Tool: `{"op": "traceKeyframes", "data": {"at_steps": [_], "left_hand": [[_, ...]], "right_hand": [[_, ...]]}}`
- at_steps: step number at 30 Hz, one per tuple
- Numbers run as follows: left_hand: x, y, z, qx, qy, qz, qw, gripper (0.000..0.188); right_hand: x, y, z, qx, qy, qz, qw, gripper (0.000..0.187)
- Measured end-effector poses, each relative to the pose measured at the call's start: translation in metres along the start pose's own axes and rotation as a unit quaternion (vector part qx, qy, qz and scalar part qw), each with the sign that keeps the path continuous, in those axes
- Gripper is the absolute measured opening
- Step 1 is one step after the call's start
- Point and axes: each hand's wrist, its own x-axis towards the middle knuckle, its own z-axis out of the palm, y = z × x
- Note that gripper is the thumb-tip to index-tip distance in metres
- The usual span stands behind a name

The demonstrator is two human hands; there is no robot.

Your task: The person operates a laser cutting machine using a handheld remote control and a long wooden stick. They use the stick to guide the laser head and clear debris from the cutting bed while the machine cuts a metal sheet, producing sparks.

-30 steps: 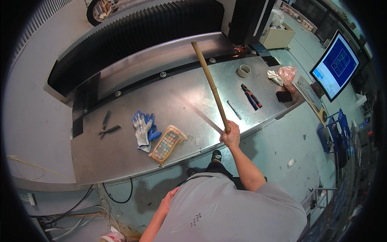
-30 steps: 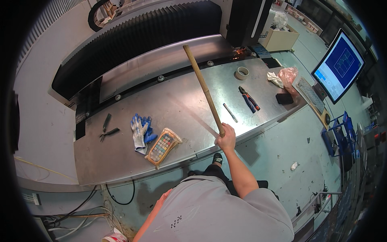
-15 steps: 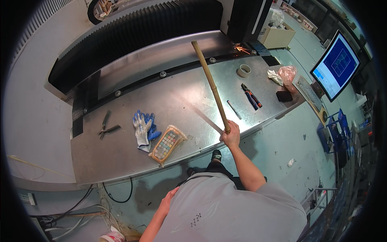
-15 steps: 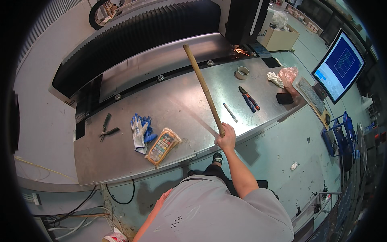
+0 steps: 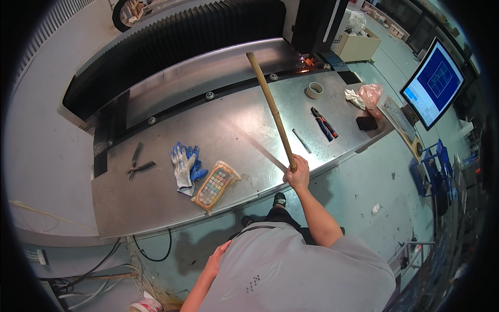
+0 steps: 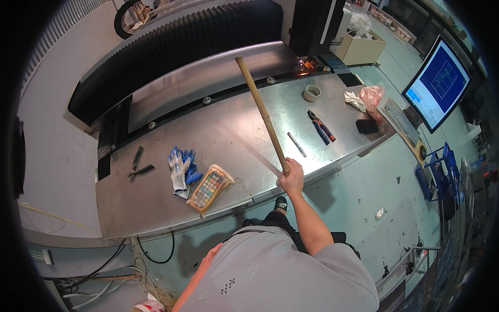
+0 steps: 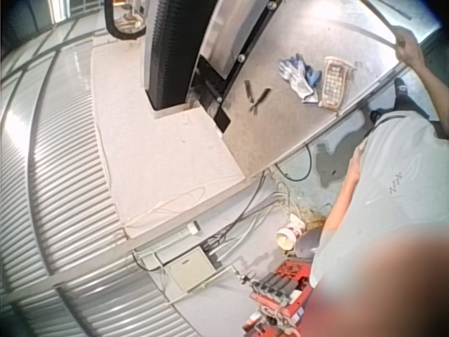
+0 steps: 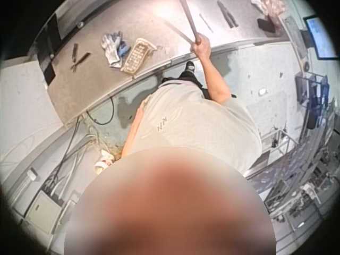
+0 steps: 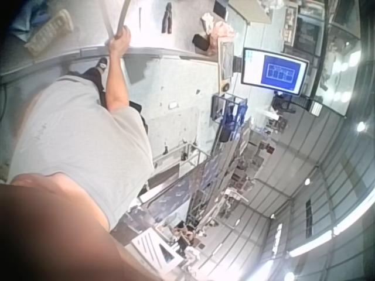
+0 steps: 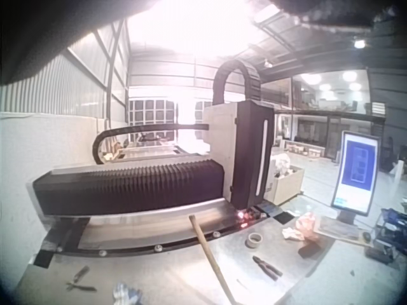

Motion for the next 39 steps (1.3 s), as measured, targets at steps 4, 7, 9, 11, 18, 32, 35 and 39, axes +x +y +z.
{"op": "traceKeyframes", "data": {"at_steps": [4, 7, 9, 11, 18, 32, 35, 39], "left_hand": [[0.0004, -0.0007, 0.0006, 0.001, -0.001, -0.004, 1.0, 0.072], [0.0004, -0.0022, 0.0015, 0.003, -0.002, -0.007, 1.0, 0.073], [0.0004, -0.0028, 0.0019, 0.005, -0.003, -0.009, 1.0, 0.073], [0.0006, -0.0031, 0.002, 0.008, 0.001, -0.004, 1.0, 0.074], [0.0009, 0.002, -0.0001, 0.007, -0.006, -0.007, 1.0, 0.076], [0.0011, -0.0027, 0.0004, 0.024, -0.004, -0.003, 1.0, 0.073], [0.0011, -0.0018, 0.002, 0.002, 0.014, 0.02, 1.0, 0.063], [0.0007, 0.0034, 0.0027, -0.017, 0.034, 0.047, 0.998, 0.057]], "right_hand": [[0.0006, -0.001, -0.0007, -0.001, -0.003, 0.004, 1.0, 0.045], [0.0007, -0.0011, -0.0009, -0.001, -0.001, 0.0, 1.0, 0.044], [0.0006, -0.001, -0.0009, 0.0, 0.002, -0.006, 1.0, 0.044], [0.0004, -0.001, -0.0006, 0.001, -0.001, 0.004, 1.0, 0.044], [0.0, -0.0016, -0.0007, -0.003, -0.001, 0.0, 1.0, 0.044], [-0.0002, 0.0004, 0.0003, -0.006, -0.002, -0.002, 1.0, 0.044], [0.0006, -0.0008, -0.0009, -0.003, -0.003, -0.004, 1.0, 0.044], [0.0013, -0.0024, -0.0022, -0.004, -0.001, -0.011, 1.0, 0.044]]}}
